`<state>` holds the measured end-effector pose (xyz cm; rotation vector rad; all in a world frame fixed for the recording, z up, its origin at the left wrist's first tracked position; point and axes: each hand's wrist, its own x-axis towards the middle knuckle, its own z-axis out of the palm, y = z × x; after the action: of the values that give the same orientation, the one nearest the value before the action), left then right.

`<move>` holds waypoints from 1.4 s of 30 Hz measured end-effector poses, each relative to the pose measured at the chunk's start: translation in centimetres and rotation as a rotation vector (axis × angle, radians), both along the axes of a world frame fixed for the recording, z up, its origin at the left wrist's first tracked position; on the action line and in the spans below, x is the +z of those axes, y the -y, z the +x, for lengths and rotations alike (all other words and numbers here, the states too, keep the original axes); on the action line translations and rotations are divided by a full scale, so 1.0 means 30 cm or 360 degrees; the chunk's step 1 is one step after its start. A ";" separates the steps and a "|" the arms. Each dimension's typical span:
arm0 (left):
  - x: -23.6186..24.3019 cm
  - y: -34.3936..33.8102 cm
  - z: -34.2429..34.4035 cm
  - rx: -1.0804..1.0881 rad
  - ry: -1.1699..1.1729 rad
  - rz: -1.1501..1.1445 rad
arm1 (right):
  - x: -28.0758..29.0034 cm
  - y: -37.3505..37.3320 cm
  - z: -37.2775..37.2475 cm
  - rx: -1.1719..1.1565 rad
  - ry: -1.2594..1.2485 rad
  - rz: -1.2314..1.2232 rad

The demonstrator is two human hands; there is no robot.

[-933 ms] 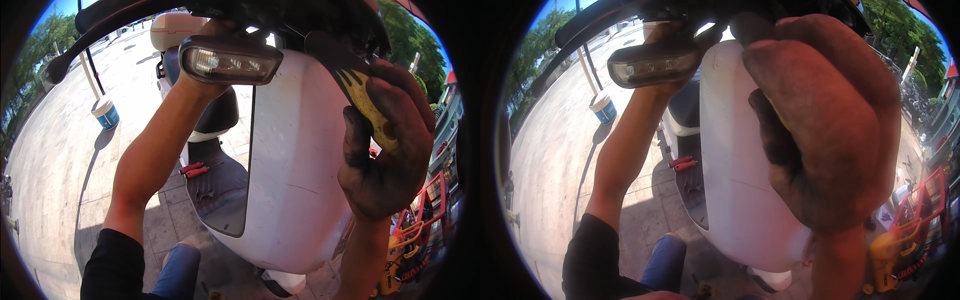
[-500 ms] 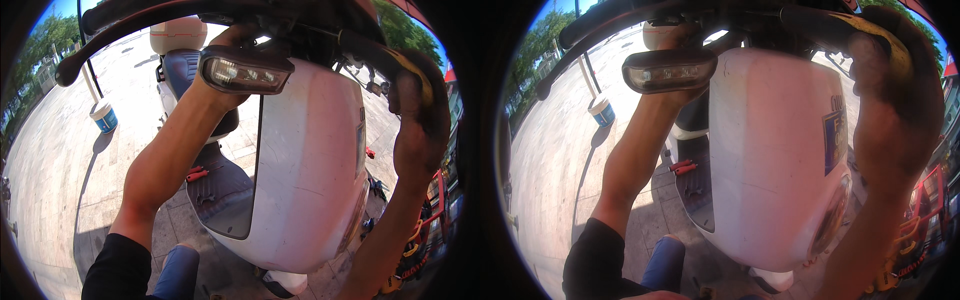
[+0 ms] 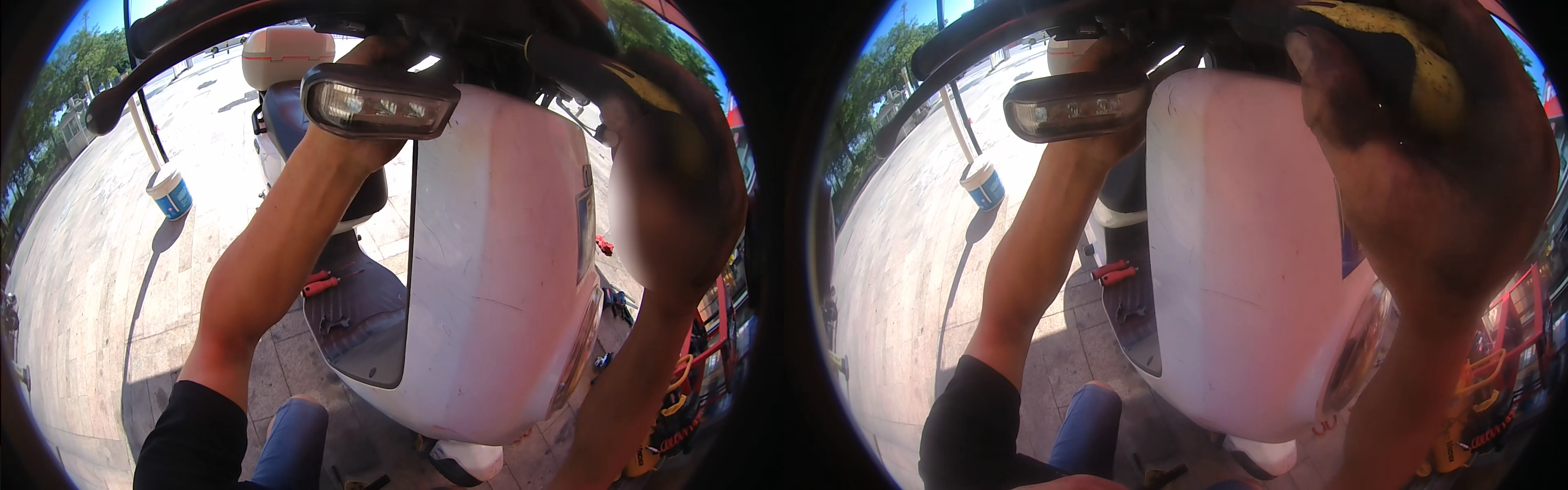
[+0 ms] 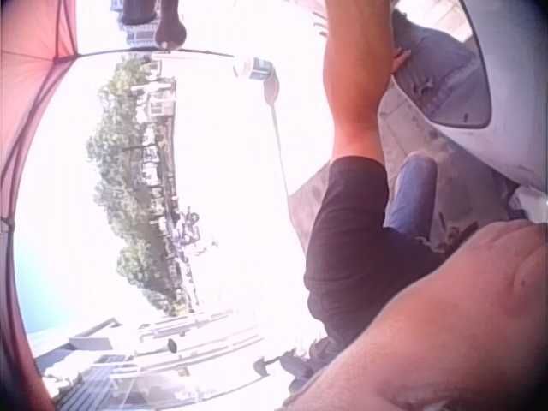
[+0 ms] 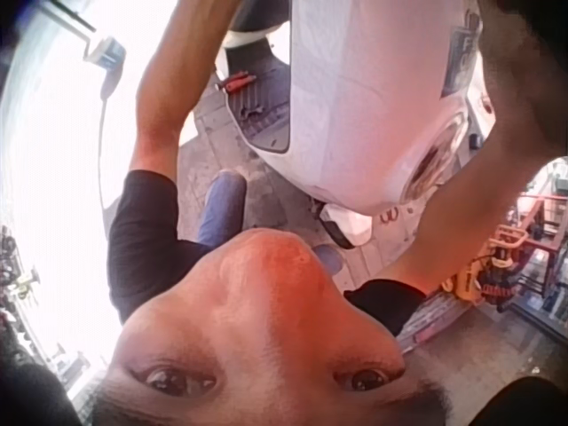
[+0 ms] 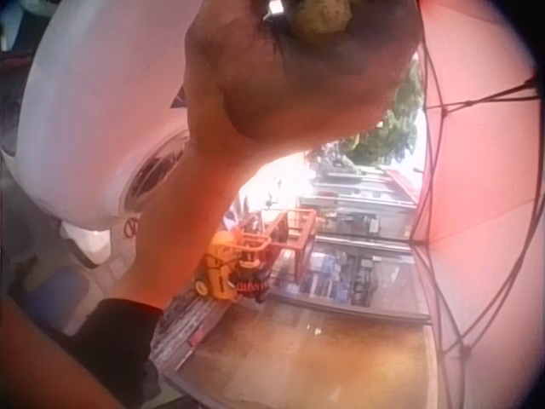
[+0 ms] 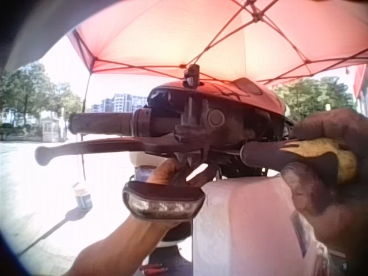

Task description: The person removes the front cover of a white scooter, detaches the handlebar assembly, and uses a screwdriver to adjust components on the handlebar. The person then reattaches the handlebar and replaces the front cover.

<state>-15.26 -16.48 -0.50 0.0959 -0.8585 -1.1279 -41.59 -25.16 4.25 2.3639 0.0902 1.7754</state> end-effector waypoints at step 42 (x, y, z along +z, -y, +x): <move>0.011 -0.005 -0.029 0.2180 0.1856 0.0142 | -0.135 -0.172 0.034 0.0288 -0.0302 0.0875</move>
<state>-16.14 -16.34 -0.18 1.2967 -1.3640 0.3212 -40.58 -20.00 0.20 2.9908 -0.1902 1.8301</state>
